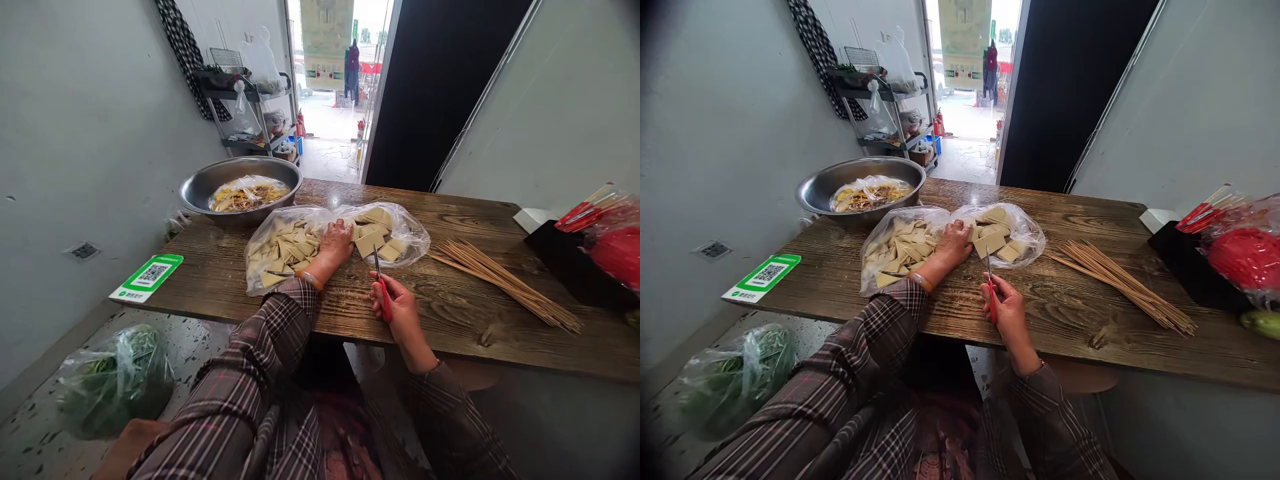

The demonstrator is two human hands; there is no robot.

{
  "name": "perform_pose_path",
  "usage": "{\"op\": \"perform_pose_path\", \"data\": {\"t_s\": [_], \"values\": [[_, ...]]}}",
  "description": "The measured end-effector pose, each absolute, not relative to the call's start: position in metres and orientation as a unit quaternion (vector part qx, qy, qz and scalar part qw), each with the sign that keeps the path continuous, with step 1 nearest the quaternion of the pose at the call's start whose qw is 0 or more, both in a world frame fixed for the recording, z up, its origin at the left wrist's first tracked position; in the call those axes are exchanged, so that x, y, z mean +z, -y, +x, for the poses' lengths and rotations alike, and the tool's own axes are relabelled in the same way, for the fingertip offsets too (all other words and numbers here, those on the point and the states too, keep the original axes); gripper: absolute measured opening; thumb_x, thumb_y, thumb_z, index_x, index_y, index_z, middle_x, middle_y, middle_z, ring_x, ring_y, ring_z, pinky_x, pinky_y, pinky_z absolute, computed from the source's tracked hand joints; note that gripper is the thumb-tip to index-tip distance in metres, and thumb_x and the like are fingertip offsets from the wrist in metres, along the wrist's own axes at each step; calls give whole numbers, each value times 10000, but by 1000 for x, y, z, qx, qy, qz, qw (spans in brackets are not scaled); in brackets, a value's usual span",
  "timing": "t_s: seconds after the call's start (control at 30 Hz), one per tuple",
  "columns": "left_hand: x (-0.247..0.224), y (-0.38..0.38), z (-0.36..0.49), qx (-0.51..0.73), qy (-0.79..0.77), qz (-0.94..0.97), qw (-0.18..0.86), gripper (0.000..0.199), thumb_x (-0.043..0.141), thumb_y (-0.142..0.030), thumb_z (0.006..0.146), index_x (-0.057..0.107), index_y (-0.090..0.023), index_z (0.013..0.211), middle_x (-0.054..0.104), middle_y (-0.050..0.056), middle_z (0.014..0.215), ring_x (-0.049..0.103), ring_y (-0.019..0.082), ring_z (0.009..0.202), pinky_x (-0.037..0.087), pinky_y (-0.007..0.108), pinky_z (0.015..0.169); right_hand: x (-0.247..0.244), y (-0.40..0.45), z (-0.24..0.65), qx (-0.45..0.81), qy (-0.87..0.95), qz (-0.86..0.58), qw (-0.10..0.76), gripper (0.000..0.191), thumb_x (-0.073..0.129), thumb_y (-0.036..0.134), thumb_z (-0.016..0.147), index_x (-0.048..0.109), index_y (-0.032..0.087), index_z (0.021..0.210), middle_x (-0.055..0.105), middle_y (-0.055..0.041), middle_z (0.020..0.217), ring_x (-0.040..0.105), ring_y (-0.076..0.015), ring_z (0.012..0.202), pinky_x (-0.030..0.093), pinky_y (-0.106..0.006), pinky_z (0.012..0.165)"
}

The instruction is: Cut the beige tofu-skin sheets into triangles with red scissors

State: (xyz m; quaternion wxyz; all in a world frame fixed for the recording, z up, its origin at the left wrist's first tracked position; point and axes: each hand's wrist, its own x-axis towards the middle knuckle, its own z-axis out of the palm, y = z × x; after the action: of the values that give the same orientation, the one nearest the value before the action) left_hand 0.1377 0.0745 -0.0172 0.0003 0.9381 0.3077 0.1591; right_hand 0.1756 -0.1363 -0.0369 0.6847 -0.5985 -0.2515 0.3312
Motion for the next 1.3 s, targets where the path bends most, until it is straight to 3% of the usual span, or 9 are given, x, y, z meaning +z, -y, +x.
{"op": "perform_pose_path", "data": {"t_s": [0.17,0.33,0.43,0.6,0.77,0.93,1.13,1.3], "values": [[-19,-82,137,210,-343,914,55,429,426,-233,965,563,-83,1342,658,210,1219,626,290,1127,456,406,989,-36,136,175,333,247,-598,685,643,798,601,688,720,168,1157,633,18,715,520,-74,449,404,-203,370],[-17,-89,132,267,-383,871,154,472,458,-173,926,530,-87,1384,700,201,1148,675,281,1046,485,382,942,-35,137,175,338,240,-595,689,649,804,602,681,717,161,1150,623,25,694,519,-74,453,397,-198,379],[-13,-87,129,275,-383,861,192,374,489,-163,903,625,-81,1242,701,210,1141,665,293,1070,471,383,958,-36,137,175,336,246,-589,693,644,805,588,692,710,157,1161,626,26,692,525,-73,459,408,-197,395],[-4,-81,125,313,-396,832,232,231,510,-225,916,676,-116,1033,726,159,938,683,269,947,489,352,870,-40,136,176,322,251,-586,699,612,793,587,708,717,164,1144,625,26,716,514,-65,450,399,-201,403],[11,-66,113,432,-315,724,435,177,589,-304,858,649,-146,910,715,78,881,665,198,900,531,283,783,-39,136,176,314,248,-596,697,622,790,592,709,715,165,1155,621,25,704,515,-75,462,408,-205,398],[24,-36,69,424,-205,585,660,392,644,-426,813,612,-146,1084,701,87,1078,669,179,918,600,284,717,-39,138,175,308,253,-604,690,625,792,599,705,720,166,1150,633,16,726,522,-75,470,416,-205,400],[-1,-24,-2,437,-267,586,628,451,634,-399,822,592,-142,1190,686,104,1162,669,196,969,625,295,718,-42,143,176,310,260,-616,676,618,794,584,725,715,168,1175,635,12,738,530,-74,491,423,-197,411],[-36,-28,-33,402,-348,717,450,556,580,-330,852,508,-139,1369,703,98,1054,656,155,717,572,259,569,-44,145,176,307,259,-614,680,584,805,551,735,716,171,1169,636,11,740,526,-66,501,420,-185,423]]}}
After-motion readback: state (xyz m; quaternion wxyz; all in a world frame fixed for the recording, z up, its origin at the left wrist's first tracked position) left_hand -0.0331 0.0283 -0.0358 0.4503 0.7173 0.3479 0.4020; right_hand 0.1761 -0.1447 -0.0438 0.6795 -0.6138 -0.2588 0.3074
